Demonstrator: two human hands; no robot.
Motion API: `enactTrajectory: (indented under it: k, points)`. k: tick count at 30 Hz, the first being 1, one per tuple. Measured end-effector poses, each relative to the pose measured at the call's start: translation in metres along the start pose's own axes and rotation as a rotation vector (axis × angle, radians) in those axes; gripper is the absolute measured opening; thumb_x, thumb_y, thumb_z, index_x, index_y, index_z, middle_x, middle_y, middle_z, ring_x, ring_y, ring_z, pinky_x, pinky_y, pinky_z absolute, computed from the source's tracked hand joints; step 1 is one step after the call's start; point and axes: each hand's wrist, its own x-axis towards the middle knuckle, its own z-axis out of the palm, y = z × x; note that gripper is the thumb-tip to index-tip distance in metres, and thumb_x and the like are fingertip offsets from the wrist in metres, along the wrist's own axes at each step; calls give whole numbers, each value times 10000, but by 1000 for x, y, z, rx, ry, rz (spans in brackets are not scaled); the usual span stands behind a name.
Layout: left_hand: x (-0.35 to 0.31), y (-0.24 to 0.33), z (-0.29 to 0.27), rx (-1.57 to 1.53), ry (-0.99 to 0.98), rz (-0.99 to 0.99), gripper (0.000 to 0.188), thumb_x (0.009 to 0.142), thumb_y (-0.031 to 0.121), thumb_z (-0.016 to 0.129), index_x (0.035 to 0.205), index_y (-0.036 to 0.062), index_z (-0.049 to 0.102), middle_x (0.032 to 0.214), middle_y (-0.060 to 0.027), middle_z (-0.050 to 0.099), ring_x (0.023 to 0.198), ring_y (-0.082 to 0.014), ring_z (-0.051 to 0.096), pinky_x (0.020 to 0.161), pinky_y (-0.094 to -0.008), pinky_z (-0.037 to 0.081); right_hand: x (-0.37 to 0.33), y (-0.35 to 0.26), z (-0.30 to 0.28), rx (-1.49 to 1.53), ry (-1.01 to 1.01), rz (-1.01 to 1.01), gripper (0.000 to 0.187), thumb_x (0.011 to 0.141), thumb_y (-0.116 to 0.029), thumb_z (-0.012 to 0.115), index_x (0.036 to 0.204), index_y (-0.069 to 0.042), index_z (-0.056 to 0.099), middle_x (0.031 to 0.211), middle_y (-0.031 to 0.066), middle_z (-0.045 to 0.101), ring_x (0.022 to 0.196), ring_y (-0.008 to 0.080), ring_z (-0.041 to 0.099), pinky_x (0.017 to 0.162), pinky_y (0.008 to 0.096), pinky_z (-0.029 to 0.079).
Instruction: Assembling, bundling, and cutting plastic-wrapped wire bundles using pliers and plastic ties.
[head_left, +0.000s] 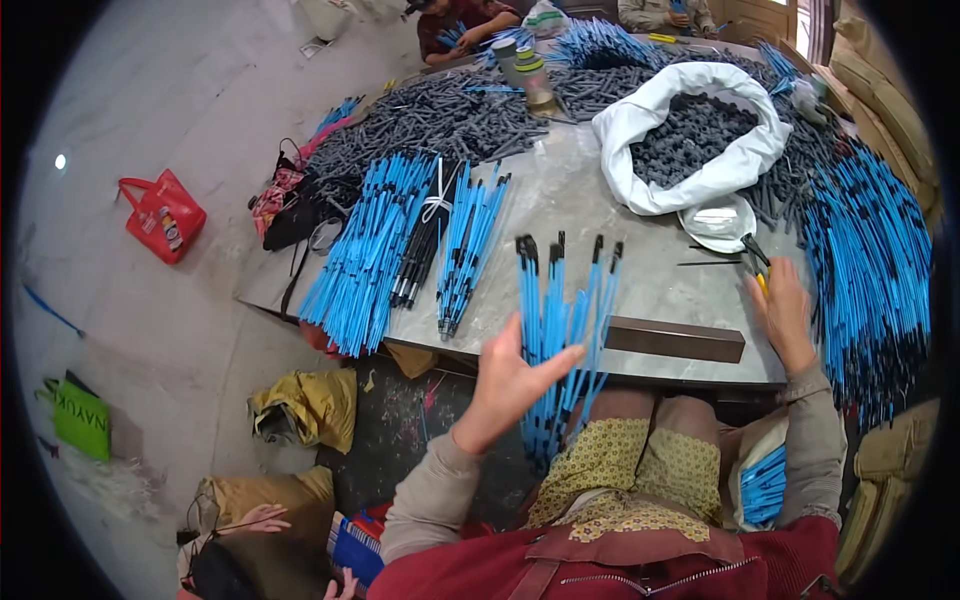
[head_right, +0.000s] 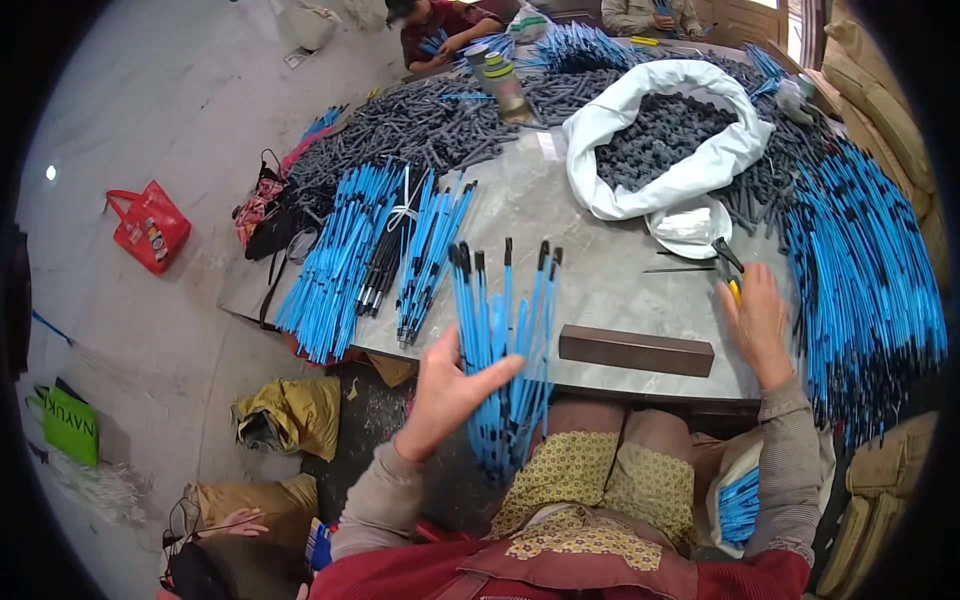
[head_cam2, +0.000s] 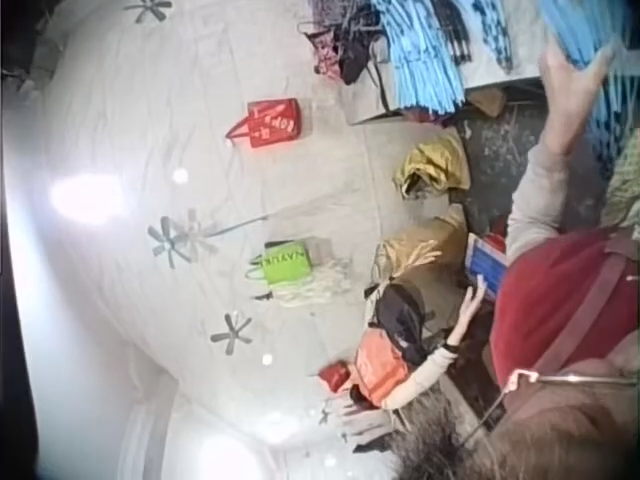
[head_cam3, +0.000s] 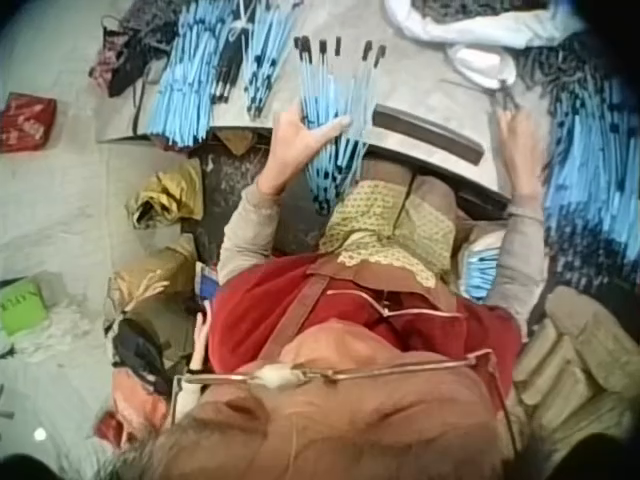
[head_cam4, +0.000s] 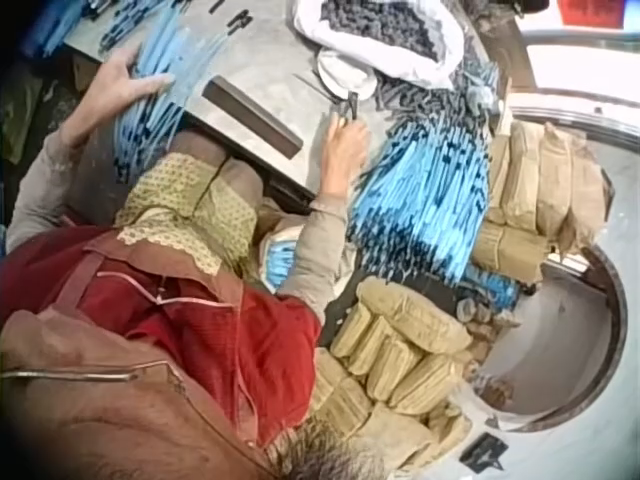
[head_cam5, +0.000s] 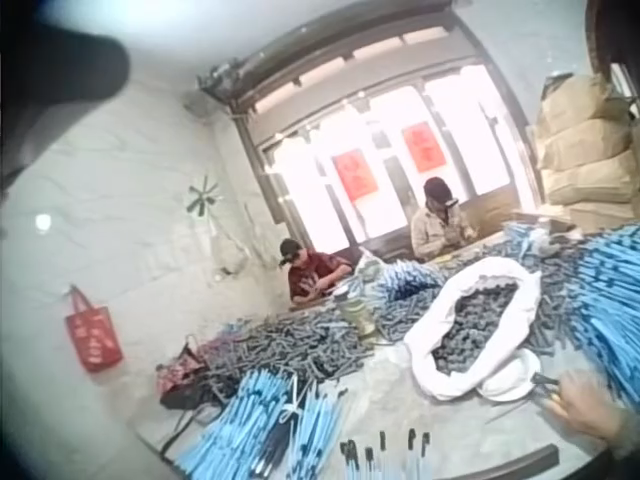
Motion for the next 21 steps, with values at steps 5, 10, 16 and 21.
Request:
enactTrajectory:
  k: [5, 10, 16, 21]
  points:
    - [70, 2, -39, 206, 129, 119, 441, 798, 264, 833, 1048, -44, 642, 903, -134, 728, 774, -190, 687, 699, -342, 552, 6, 7, 23, -7, -28, 43, 355, 870, -269, 716, 1039, -21, 527, 1032, 166, 541, 999, 379, 550, 721, 501, 473]
    - [152, -18, -59, 697, 162, 145, 599, 756, 488, 818, 912, -52, 611, 813, -217, 698, 721, -368, 684, 640, -462, 524, 3, -4, 10, -38, -42, 47, 455, 830, -248, 752, 1170, -21, 552, 1061, 158, 557, 1015, 368, 556, 798, 472, 459]
    - [221, -85, -41, 1062, 294, 210, 671, 756, 550, 779, 1015, -33, 570, 835, -237, 695, 789, -415, 683, 643, -523, 508, -15, -8, -27, -16, -10, -1, 545, 779, -246, 787, 1238, -49, 566, 1107, 133, 553, 1033, 338, 545, 854, 441, 432]
    - [230, -133, -34, 1072, 442, 238, 769, 792, 542, 754, 1307, 14, 538, 1182, -218, 645, 1043, -405, 641, 808, -499, 512, -24, -2, -61, -3, -42, -5, 507, 796, -259, 784, 1221, -60, 591, 1095, 116, 554, 1016, 309, 546, 821, 420, 423]
